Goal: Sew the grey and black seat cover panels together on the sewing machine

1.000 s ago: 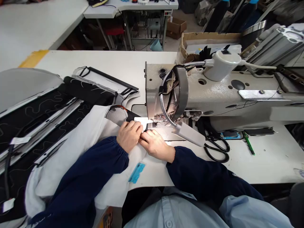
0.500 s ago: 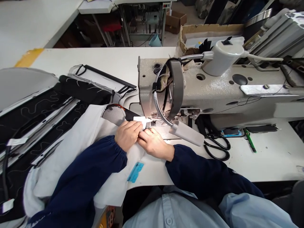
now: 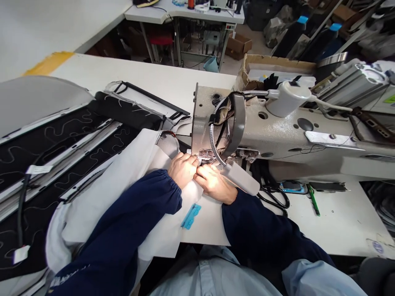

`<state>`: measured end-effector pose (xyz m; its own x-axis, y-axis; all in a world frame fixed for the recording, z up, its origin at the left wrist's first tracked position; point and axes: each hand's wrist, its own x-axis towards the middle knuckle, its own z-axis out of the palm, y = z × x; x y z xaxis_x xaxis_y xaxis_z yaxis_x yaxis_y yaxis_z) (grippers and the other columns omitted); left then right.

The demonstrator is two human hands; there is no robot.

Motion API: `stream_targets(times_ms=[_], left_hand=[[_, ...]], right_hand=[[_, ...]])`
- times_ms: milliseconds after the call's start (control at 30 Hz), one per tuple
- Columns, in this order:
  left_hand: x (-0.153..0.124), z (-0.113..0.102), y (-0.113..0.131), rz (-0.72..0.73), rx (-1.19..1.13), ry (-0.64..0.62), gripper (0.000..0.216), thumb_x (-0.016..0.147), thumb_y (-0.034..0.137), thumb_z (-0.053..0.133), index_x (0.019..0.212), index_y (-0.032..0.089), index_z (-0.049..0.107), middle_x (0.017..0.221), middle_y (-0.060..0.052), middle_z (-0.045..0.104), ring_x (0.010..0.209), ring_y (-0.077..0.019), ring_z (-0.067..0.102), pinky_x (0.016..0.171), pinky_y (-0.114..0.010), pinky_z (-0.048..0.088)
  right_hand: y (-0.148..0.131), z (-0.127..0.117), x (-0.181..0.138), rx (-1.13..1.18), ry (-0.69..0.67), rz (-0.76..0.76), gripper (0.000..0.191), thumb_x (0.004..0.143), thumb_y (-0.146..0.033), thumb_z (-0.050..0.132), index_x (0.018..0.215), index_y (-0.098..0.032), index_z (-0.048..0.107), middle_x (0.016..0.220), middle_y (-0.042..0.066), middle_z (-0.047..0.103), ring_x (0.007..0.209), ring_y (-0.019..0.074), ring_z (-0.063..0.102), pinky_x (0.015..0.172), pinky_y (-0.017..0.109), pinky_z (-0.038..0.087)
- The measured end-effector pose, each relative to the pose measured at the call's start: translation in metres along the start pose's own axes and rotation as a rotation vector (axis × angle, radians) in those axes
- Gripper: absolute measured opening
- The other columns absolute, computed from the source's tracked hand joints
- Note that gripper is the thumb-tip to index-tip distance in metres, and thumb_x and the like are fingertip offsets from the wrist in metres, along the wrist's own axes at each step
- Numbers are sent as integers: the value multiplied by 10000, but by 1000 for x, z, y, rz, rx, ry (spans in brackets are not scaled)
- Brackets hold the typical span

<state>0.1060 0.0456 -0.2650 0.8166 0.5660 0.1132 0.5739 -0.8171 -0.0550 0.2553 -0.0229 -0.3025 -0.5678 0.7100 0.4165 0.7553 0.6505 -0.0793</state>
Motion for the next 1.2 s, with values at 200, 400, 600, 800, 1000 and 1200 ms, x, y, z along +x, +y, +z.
stream_targets(times_ms=[200,400,600,800,1000,1200], left_hand=[[-7,0,2,22,3,48,214,887,132,476,883,137,690,901,-59,699,895,-211,597,776,-346,413],[-8,1,1,31,-13,57,242,892,127,441,905,140,683,917,-57,692,850,-208,590,767,-344,419],[-13,2,-2,46,-15,90,262,887,132,421,958,143,672,967,-104,658,899,-232,561,750,-363,415],[-23,-7,2,106,25,216,228,806,62,455,776,169,653,834,-66,641,845,-220,539,879,-415,384],[-22,-7,5,156,45,265,255,753,25,448,755,177,652,728,-49,617,769,-208,537,831,-381,405],[-18,3,2,162,33,293,281,734,31,438,733,176,678,682,-63,611,729,-210,559,785,-366,440]], right_hand=[[-10,1,-1,-64,10,18,244,928,-97,342,901,-159,576,799,63,523,757,200,446,659,330,350],[-9,2,-1,-19,-43,2,246,938,-102,341,939,-152,581,806,63,521,767,196,444,681,329,350],[-18,4,-1,7,-6,31,291,922,-64,317,937,-128,601,888,93,554,787,203,441,688,340,370],[-25,6,-4,46,91,-17,328,936,-56,300,880,-124,615,865,99,566,816,204,467,702,334,410],[-27,9,-7,-53,196,5,291,938,-75,366,809,-130,621,840,78,596,777,177,491,668,314,401],[-28,14,-9,-67,100,103,276,951,-87,352,889,-147,614,906,84,607,823,176,524,749,329,427]])
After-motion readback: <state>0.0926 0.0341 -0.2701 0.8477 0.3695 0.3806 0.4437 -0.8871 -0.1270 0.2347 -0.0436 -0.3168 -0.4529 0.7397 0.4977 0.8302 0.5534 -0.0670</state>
